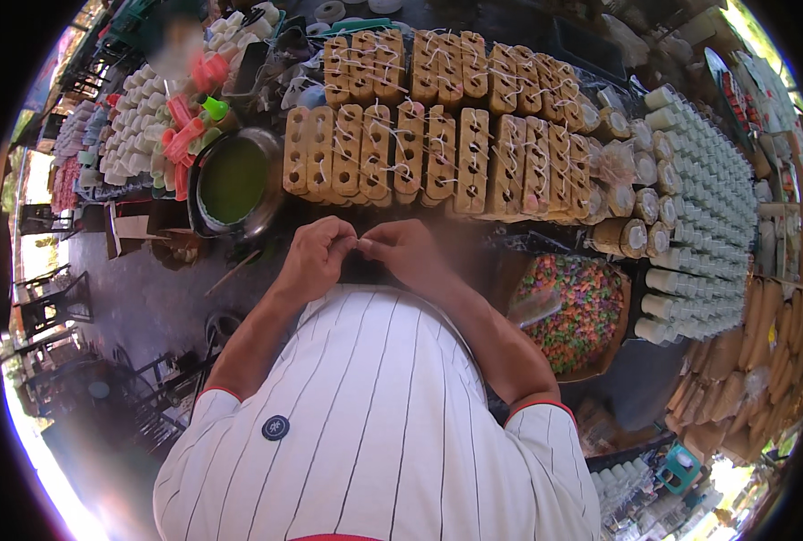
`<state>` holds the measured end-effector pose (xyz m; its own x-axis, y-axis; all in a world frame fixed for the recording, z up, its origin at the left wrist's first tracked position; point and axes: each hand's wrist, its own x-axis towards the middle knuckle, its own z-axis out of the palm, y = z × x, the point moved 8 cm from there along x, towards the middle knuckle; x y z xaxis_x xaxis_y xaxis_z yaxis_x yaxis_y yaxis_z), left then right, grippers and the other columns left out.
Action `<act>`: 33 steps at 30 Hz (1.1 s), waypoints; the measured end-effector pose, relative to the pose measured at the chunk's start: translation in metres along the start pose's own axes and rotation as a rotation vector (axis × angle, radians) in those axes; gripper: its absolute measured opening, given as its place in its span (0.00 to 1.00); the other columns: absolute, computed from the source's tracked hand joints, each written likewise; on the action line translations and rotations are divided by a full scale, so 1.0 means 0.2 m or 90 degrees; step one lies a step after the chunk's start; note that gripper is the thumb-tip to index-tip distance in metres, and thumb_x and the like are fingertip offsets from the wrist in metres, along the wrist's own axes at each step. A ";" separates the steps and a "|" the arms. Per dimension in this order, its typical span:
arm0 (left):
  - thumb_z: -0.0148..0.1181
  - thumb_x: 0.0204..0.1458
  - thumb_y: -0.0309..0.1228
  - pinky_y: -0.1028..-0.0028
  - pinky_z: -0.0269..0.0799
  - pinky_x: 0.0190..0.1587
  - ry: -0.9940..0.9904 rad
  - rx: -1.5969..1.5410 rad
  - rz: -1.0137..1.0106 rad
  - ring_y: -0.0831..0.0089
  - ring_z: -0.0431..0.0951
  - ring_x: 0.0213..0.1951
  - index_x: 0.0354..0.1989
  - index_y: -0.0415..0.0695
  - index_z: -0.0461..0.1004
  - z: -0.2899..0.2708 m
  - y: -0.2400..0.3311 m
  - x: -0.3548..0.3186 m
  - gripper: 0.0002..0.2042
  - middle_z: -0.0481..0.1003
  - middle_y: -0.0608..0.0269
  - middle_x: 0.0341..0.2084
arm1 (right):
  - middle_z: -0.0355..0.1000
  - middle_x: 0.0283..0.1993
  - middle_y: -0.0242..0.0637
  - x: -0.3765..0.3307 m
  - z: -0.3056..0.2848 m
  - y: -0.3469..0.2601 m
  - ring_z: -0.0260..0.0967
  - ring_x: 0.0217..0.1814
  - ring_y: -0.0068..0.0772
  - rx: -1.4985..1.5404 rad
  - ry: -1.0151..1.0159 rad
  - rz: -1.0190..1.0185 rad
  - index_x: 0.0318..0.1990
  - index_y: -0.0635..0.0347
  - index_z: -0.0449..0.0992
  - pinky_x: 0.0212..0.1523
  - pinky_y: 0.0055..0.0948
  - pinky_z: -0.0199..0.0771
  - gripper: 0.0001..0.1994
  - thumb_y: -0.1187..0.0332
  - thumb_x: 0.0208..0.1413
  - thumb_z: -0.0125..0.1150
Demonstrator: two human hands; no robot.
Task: The person inserts wicks into wooden candle molds and ties them in place with string. They handle multiple molds in sequence, securing each wick before moving to the next.
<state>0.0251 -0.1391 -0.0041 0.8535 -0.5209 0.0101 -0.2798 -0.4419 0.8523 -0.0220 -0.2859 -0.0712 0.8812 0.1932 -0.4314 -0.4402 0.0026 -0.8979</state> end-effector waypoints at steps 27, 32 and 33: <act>0.65 0.55 0.23 0.59 0.77 0.40 -0.155 0.230 0.186 0.53 0.83 0.37 0.44 0.43 0.83 -0.20 -0.24 0.34 0.10 0.80 0.53 0.34 | 0.77 0.28 0.30 0.07 0.00 -0.12 0.68 0.29 0.16 -0.207 0.382 -0.077 0.41 0.66 0.83 0.31 0.25 0.70 0.10 0.66 0.66 0.69; 0.62 0.54 0.26 0.58 0.80 0.45 -0.389 0.469 0.373 0.53 0.84 0.44 0.45 0.47 0.84 -0.11 -0.15 0.52 0.11 0.80 0.53 0.41 | 0.83 0.37 0.49 0.02 -0.02 -0.20 0.83 0.39 0.44 -0.200 0.399 -0.028 0.46 0.65 0.85 0.44 0.38 0.79 0.12 0.64 0.64 0.67; 0.62 0.55 0.27 0.58 0.80 0.45 -0.440 0.505 0.377 0.54 0.84 0.44 0.45 0.48 0.84 -0.08 -0.15 0.55 0.11 0.80 0.54 0.41 | 0.83 0.37 0.48 0.01 -0.01 -0.21 0.83 0.39 0.44 -0.196 0.400 -0.023 0.47 0.65 0.85 0.44 0.38 0.79 0.12 0.64 0.64 0.67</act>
<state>0.1345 -0.1705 -0.0199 0.1533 -0.9682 -0.1979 -0.9473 -0.2010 0.2494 -0.0022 -0.2887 -0.0347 0.8680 -0.4056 -0.2865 -0.4219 -0.2980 -0.8563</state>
